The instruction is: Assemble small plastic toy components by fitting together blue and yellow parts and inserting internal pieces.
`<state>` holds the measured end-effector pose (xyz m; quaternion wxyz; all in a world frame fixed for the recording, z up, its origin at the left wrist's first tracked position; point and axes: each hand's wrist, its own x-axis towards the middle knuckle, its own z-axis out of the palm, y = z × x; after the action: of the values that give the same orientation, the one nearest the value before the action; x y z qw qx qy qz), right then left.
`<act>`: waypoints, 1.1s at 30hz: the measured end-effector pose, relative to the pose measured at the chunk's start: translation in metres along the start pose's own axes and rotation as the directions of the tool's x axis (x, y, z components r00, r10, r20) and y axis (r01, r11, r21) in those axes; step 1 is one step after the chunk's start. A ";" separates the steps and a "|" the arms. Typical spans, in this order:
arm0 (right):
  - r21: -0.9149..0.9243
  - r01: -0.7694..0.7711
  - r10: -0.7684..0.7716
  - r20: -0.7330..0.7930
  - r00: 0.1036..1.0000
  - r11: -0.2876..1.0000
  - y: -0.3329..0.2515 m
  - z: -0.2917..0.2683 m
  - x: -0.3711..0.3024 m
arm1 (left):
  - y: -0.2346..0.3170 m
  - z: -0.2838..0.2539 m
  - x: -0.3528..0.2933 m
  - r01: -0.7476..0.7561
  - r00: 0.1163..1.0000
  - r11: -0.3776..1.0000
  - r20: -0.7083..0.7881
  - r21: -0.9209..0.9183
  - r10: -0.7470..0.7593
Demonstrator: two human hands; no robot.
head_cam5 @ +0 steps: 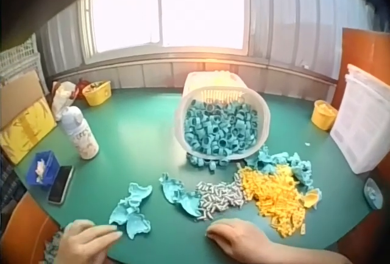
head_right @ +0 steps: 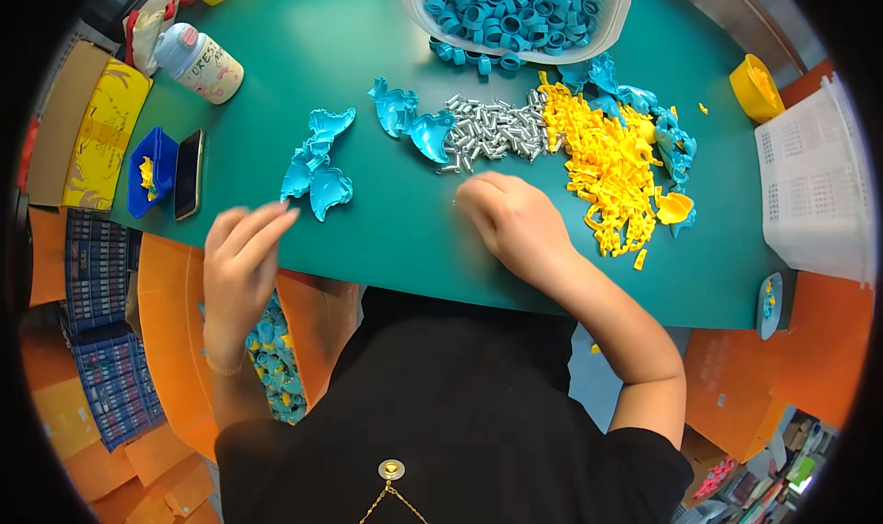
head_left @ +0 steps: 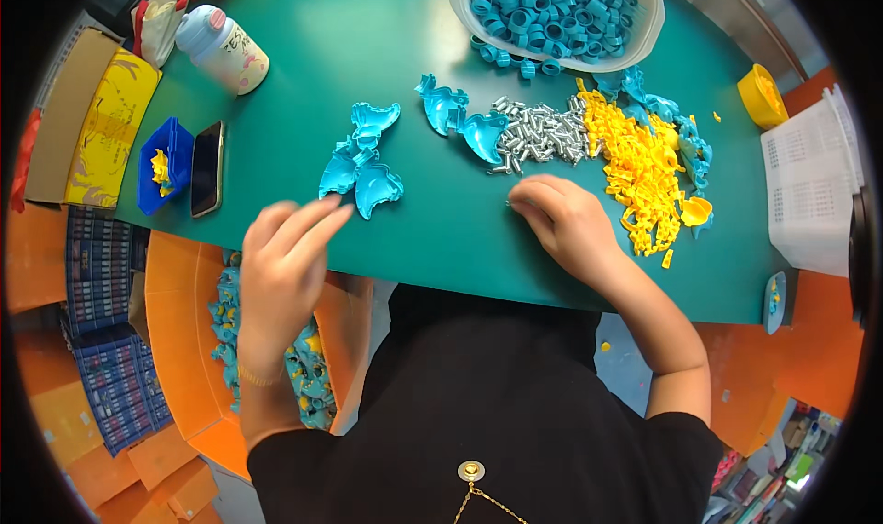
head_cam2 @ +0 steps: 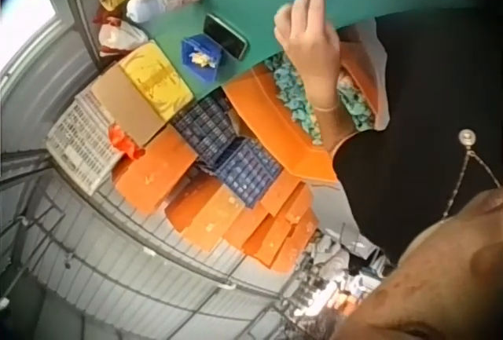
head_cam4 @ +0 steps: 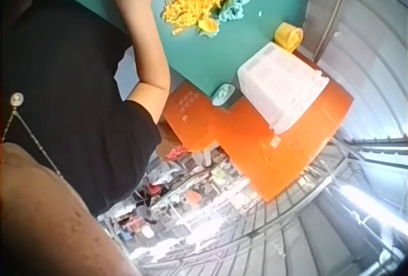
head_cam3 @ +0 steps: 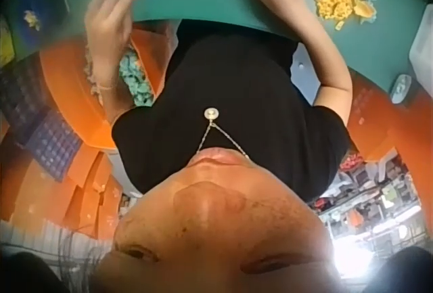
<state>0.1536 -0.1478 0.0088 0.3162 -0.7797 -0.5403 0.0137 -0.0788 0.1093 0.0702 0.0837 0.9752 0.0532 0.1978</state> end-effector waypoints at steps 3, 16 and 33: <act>0.086 -0.168 0.166 0.030 0.986 0.982 -0.012 -0.015 -0.015 | 0.003 0.034 0.042 -0.151 0.988 0.974 -0.009 0.170 0.155; 0.583 -0.225 0.292 -0.022 0.956 0.781 0.000 -0.030 -0.060 | 0.101 0.101 0.057 0.145 0.968 0.844 0.249 -0.517 -0.014; 0.366 -0.095 0.080 0.054 0.995 0.926 0.007 -0.014 -0.047 | 0.077 0.097 0.054 0.099 0.934 0.714 0.313 -0.693 0.174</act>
<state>0.1451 -0.1956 0.0012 0.4455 -0.7294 -0.4988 0.1438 0.0143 0.0275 0.0165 0.4495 0.8908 -0.0617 0.0250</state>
